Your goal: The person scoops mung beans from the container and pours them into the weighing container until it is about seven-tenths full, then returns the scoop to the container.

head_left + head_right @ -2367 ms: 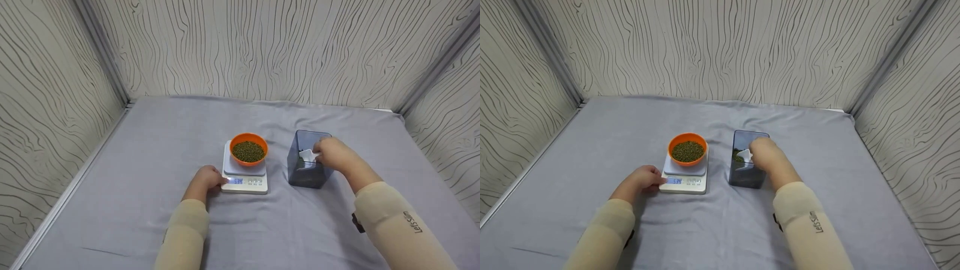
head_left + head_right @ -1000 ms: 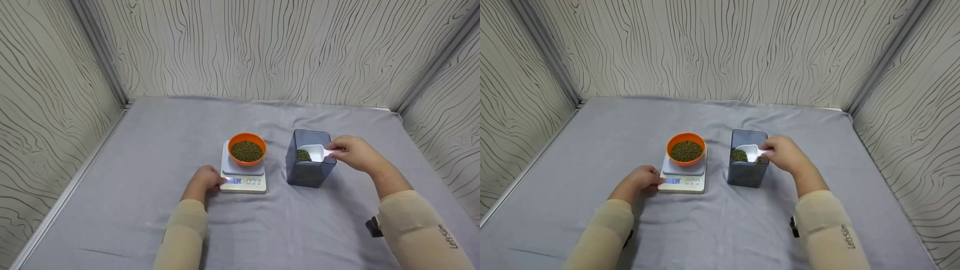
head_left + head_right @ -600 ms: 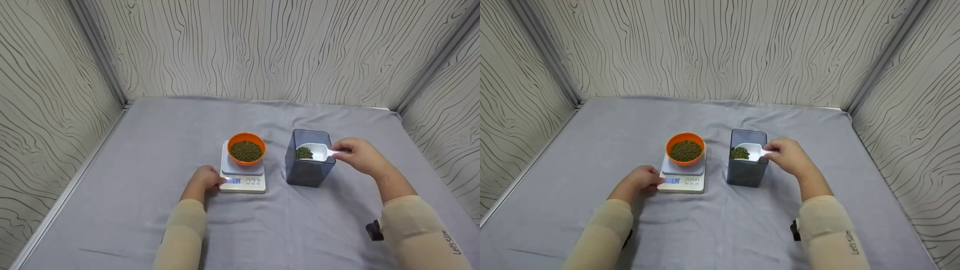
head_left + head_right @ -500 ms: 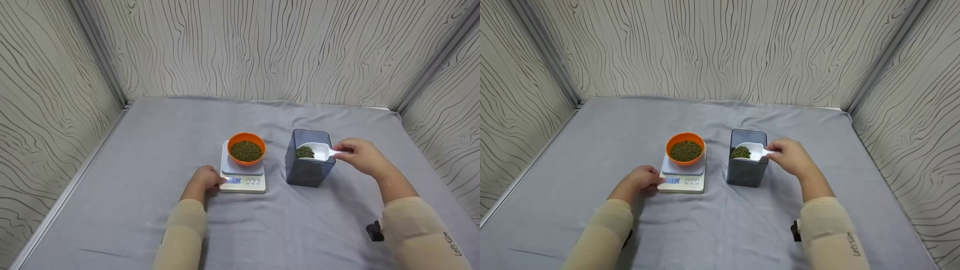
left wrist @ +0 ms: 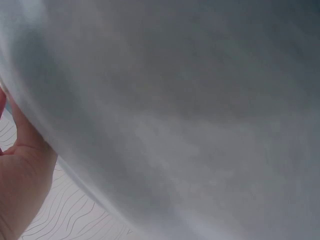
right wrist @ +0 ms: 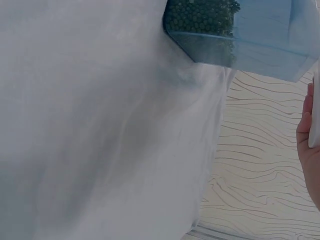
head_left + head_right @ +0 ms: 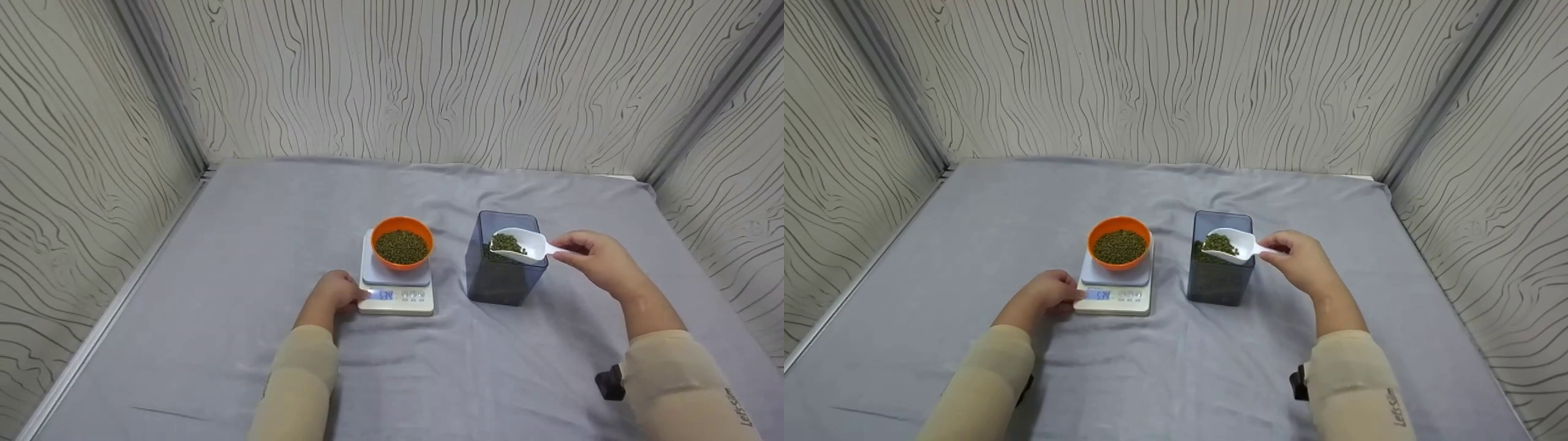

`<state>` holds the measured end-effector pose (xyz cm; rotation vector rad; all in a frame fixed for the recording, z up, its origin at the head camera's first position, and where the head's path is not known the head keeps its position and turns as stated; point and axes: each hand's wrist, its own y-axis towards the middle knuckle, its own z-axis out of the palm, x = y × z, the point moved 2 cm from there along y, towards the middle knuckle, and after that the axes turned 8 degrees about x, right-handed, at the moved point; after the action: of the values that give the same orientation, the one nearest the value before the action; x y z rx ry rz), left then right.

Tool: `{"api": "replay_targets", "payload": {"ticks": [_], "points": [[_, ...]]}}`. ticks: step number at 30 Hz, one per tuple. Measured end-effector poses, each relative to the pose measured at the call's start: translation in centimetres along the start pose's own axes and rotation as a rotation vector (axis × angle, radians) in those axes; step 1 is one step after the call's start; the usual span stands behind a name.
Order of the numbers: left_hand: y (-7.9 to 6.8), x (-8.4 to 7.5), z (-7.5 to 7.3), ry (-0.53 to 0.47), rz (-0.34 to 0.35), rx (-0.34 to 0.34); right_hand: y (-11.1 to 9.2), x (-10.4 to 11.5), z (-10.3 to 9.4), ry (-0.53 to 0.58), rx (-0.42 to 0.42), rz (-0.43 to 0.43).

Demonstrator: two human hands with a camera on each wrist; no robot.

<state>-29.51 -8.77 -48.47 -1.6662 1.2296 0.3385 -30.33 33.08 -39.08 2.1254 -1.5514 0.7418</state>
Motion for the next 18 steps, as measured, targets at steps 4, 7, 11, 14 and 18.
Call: {"api": "replay_targets", "payload": {"ticks": [4, 7, 11, 14, 18], "points": [[-0.3, -0.1, 0.0, 0.011, 0.014, -0.002, -0.1, -0.4, 0.4, 0.049, 0.006, 0.022], [-0.3, -0.1, 0.0, 0.015, 0.019, 0.000, -0.2, -0.6, 0.6, 0.076, 0.004, 0.037], [-0.3, -0.1, -0.1, 0.017, 0.017, 0.001, -0.2, -0.9, 0.9, 0.096, -0.005, 0.040], [-0.3, -0.1, -0.1, 0.018, 0.013, 0.001, -0.2, -1.1, 1.2, 0.119, -0.022, 0.026], [-0.3, -0.1, -0.1, 0.021, 0.010, 0.002, -0.3, -1.3, 1.6, 0.161, -0.044, 0.005]]}}
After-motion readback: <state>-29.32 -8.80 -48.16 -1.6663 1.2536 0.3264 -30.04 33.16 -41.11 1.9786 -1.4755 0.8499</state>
